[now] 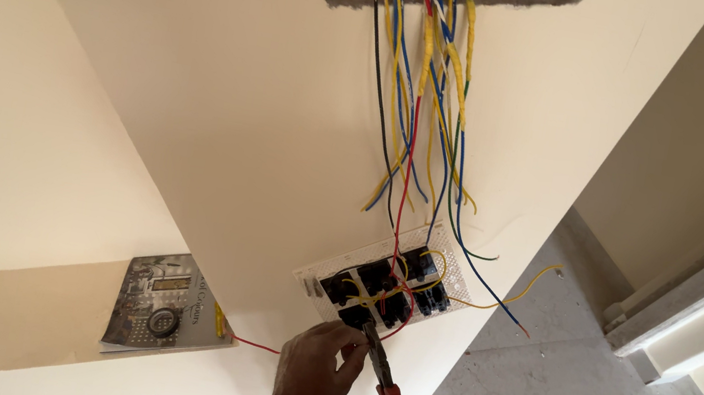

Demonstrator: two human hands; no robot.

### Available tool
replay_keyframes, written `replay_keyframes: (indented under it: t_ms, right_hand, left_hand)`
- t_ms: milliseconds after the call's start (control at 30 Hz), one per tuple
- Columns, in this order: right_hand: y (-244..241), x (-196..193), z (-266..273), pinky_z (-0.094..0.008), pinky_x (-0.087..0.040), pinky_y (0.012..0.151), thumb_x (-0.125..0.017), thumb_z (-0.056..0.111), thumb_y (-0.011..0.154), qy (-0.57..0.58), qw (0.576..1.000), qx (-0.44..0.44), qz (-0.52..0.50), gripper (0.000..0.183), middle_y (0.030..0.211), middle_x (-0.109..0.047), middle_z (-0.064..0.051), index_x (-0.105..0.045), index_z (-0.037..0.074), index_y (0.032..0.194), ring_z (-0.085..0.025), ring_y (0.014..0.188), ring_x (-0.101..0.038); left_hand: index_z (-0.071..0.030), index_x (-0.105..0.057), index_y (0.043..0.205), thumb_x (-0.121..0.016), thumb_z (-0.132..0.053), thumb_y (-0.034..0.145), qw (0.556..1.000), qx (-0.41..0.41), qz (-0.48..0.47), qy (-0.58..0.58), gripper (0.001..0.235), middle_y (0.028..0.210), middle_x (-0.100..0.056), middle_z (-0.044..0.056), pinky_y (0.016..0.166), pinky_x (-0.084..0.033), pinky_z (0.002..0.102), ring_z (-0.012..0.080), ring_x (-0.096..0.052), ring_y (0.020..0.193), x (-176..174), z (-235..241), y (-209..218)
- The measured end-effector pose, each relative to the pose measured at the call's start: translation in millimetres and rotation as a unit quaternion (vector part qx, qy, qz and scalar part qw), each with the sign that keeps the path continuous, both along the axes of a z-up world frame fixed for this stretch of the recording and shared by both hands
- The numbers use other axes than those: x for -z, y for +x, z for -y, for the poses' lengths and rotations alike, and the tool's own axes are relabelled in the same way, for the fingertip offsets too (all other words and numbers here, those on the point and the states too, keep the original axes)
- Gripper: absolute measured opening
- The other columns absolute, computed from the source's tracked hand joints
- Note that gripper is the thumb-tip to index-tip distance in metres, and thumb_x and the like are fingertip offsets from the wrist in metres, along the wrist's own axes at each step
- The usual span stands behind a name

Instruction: The person connects wires to an electrical switch panel using a screwdriver and pliers.

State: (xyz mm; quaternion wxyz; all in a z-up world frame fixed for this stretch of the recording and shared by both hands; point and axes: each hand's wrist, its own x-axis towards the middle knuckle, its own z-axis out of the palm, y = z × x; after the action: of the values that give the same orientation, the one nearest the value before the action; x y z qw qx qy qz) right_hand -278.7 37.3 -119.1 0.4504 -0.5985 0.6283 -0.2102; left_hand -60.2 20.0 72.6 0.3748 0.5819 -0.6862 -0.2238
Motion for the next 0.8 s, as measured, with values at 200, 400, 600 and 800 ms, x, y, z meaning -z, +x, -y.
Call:
replay_keyframes:
  t_ms: [200,400,600,800]
  right_hand:
    - [3.8,6.8,0.9,-0.036,-0.058,0.091,-0.063,0.047,0.091,-0.03,0.999,-0.013,0.037,0.054,0.097,-0.082,-0.011,-0.069,0.008,0.128,-0.019,0.096,-0.08]
    - [11.3,-17.7,-0.3,-0.039,-0.058,0.092,-0.059,0.048,0.093,0.017,0.999,-0.011,0.035,0.057,0.096,-0.079,-0.01,-0.065,0.011,0.136,-0.02,0.096,-0.078]
    - [8.6,1.1,4.2,-0.035,-0.051,0.088,-0.061,0.043,0.096,-0.036,0.995,-0.048,0.085,0.056,0.1,-0.076,-0.007,-0.062,0.007,0.138,-0.015,0.094,-0.071]
    - [19.8,22.4,10.8,-0.031,-0.046,0.06,-0.071,0.031,0.092,0.151,0.941,0.061,0.296,0.058,0.074,-0.061,-0.006,-0.06,-0.001,0.14,-0.013,0.06,-0.054]
  left_hand:
    - [-0.013,-0.077,0.088,-0.076,-0.017,0.083,1.0,0.006,-0.008,-0.012,0.007,0.077,-0.073,0.0,0.058,-0.053,0.037,0.0195,-0.065,0.059,-2.9,-2.6,4.9]
    - [-0.012,-0.076,0.087,-0.075,-0.017,0.084,0.999,0.012,-0.021,-0.021,0.006,0.077,-0.073,0.001,0.058,-0.053,0.037,0.0187,-0.067,0.063,-3.0,-5.6,8.3]
    - [-0.012,-0.077,0.09,-0.075,-0.018,0.086,1.0,0.018,-0.021,0.005,0.008,0.078,-0.073,0.002,0.06,-0.053,0.038,0.0201,-0.066,0.064,-4.1,-6.8,11.1]
    - [-0.011,-0.075,0.089,-0.073,-0.015,0.087,0.998,0.032,0.007,-0.057,0.005,0.077,-0.073,0.004,0.073,-0.05,0.04,0.0235,-0.069,0.074,5.9,-4.8,9.5]
